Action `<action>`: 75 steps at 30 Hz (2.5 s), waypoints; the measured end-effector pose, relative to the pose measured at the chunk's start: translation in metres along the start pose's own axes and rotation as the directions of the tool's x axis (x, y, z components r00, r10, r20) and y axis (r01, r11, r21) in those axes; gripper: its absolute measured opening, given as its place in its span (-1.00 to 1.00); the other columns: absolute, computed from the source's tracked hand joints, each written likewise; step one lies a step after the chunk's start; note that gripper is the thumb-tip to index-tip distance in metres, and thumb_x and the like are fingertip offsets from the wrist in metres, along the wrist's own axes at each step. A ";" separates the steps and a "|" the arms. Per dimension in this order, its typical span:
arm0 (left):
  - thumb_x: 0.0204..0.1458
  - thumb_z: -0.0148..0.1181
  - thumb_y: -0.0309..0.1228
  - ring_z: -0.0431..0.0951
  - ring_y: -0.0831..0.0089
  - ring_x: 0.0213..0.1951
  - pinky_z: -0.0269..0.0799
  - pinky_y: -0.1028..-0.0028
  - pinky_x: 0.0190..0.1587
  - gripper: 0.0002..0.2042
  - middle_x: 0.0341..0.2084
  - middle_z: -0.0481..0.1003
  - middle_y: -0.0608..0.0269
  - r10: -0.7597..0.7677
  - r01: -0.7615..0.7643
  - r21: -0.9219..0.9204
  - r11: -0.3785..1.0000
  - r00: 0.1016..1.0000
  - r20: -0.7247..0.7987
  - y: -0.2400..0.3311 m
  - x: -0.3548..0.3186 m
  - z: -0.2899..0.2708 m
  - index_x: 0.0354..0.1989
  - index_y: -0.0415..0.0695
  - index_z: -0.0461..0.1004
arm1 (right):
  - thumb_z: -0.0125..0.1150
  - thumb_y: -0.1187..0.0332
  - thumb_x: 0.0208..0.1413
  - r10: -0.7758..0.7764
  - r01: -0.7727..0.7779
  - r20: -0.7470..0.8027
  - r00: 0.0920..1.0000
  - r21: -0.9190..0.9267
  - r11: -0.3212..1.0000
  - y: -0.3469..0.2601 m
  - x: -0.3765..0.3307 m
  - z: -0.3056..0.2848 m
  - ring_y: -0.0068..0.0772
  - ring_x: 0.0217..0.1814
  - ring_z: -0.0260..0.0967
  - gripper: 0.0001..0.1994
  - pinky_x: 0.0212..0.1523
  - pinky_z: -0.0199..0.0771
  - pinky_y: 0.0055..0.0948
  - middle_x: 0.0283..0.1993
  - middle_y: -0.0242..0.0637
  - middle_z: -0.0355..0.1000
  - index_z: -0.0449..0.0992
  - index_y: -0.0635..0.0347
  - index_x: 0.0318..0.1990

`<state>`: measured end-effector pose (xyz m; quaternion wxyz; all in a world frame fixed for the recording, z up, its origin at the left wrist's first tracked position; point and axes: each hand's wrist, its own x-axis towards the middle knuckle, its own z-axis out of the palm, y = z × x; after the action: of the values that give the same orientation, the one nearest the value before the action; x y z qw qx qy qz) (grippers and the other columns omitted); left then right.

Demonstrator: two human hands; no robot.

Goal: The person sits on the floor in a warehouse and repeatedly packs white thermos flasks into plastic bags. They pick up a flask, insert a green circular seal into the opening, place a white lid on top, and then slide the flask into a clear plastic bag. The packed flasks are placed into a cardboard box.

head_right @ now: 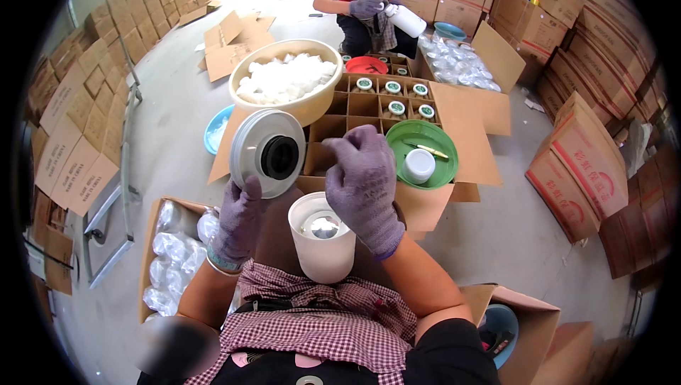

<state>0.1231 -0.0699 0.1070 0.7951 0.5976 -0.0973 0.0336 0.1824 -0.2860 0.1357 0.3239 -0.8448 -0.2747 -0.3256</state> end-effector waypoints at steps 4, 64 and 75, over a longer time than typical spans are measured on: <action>0.27 0.23 -0.08 0.48 0.43 0.08 0.41 0.38 0.17 -0.47 0.03 0.51 0.18 0.085 -0.085 0.002 0.996 0.996 -0.026 -0.001 -0.011 0.012 0.20 -0.27 0.38 | 0.33 0.44 -0.13 -0.226 0.225 -0.004 0.974 0.093 0.970 -0.041 -0.003 -0.003 -0.10 -0.03 0.38 -0.54 -0.07 0.42 -0.15 -0.10 -0.20 0.39 0.54 0.11 0.04; 0.23 0.13 -0.02 0.45 0.18 0.09 0.32 0.31 0.20 -0.53 0.00 0.50 0.08 0.098 -0.408 0.526 0.746 0.849 0.519 -0.084 0.051 -0.024 -0.04 -0.24 0.56 | 0.12 -0.20 0.28 0.112 -0.344 0.335 0.936 0.792 0.504 0.089 -0.098 0.068 -0.17 0.37 0.27 -0.41 0.39 0.23 -0.20 0.20 -0.10 0.45 0.61 0.23 0.00; 0.27 -0.03 0.18 0.50 0.19 0.01 0.34 0.26 0.18 -0.36 -0.13 0.56 0.07 0.135 -0.292 0.416 0.861 0.921 0.366 -0.099 0.040 -0.034 -0.15 -0.27 0.63 | 0.03 0.09 0.39 0.166 -0.390 0.358 0.919 0.756 0.526 0.073 -0.090 0.072 -0.27 0.01 0.47 -0.57 0.13 0.42 -0.32 -0.11 -0.13 0.54 0.64 0.33 -0.17</action>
<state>0.1830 -0.0677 0.0120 0.5937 0.7522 -0.2821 0.0463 0.2013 -0.3031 0.0019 0.6872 -0.6658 -0.2908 -0.0007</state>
